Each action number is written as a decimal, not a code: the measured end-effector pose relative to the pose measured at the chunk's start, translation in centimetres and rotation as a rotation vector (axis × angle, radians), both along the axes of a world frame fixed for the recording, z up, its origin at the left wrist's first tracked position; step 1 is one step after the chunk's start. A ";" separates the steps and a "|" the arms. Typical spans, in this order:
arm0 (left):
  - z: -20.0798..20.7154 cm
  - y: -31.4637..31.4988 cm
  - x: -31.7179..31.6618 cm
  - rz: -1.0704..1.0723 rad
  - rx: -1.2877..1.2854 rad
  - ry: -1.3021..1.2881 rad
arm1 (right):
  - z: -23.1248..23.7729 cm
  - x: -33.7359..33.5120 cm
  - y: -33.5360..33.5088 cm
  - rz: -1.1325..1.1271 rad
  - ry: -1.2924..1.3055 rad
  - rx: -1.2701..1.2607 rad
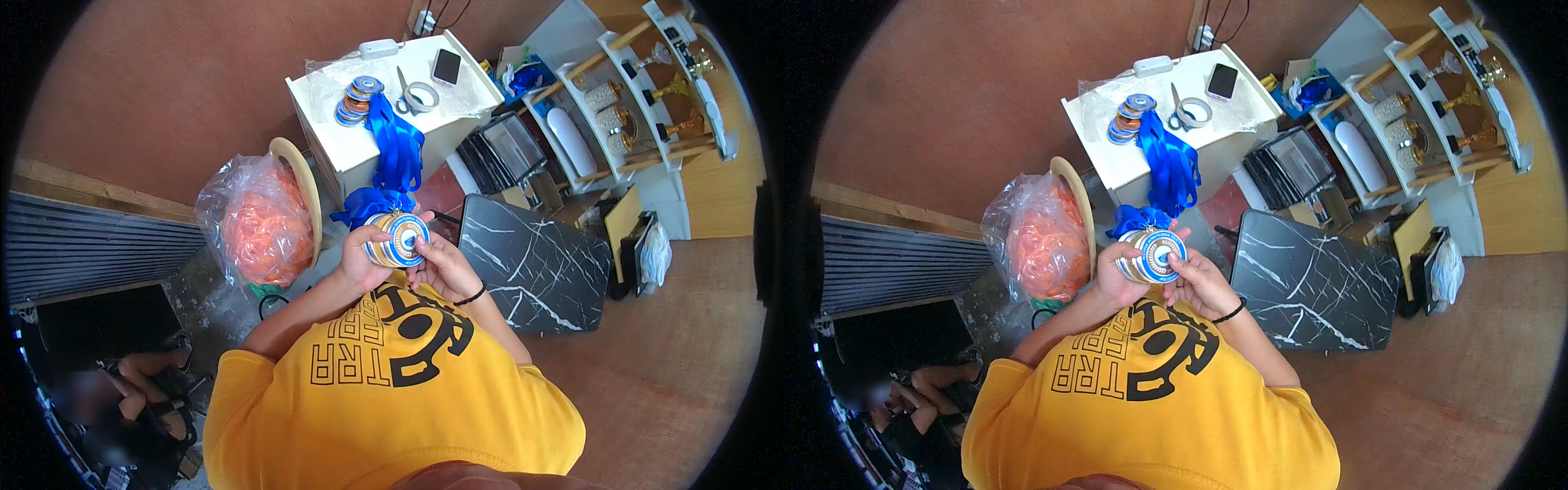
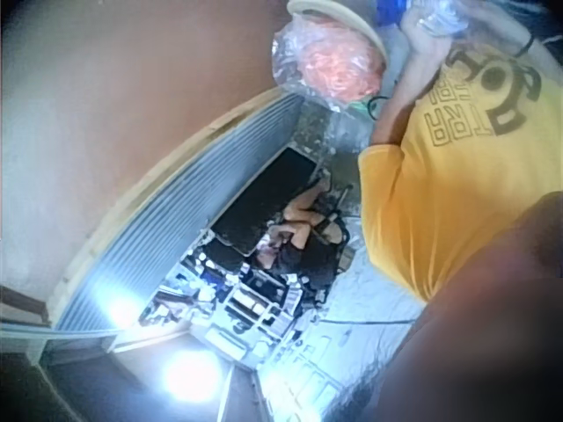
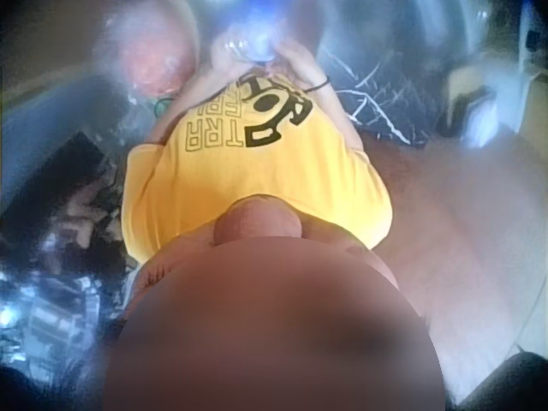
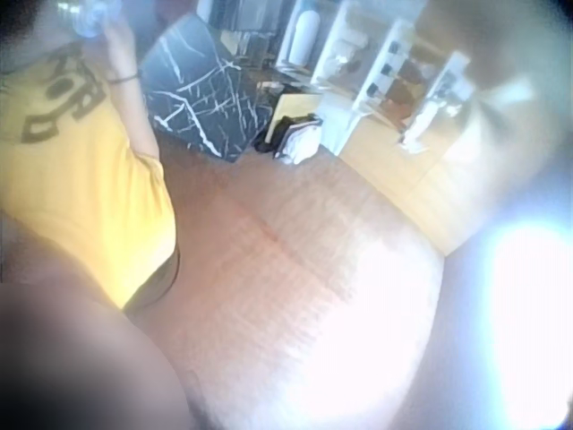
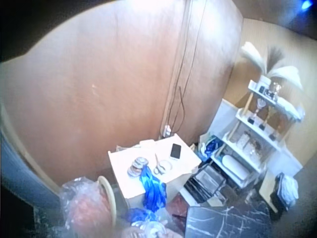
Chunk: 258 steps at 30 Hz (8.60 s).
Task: The person assembles medals by attaching blue ribbons to round medal blanks on a marble-patterned table. They handle multiple ribbons and medal blanks, threading the ribbon through the medal and arranging them on the table.
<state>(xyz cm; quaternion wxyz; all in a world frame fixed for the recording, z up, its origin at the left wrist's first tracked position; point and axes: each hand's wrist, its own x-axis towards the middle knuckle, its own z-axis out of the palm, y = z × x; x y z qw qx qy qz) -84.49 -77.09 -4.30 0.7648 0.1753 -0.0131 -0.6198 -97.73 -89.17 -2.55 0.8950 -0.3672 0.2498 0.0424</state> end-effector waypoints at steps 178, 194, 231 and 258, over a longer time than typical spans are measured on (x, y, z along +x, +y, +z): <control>7.2 -34.1 -12.3 -1.629 -0.254 -0.606 | 6.3 -15.0 -15.5 -1.945 0.141 -0.705; 7.6 -34.7 -9.3 -1.361 -0.118 -0.190 | 8.2 -18.9 -14.2 -1.952 0.100 -0.459; 6.9 -37.9 -11.2 -1.184 -0.517 0.102 | 15.5 -22.1 -17.0 -1.805 0.160 -0.792; -13.5 -40.4 -12.9 -0.967 0.271 -0.377 | -25.1 -37.0 -42.5 -1.652 0.829 -0.089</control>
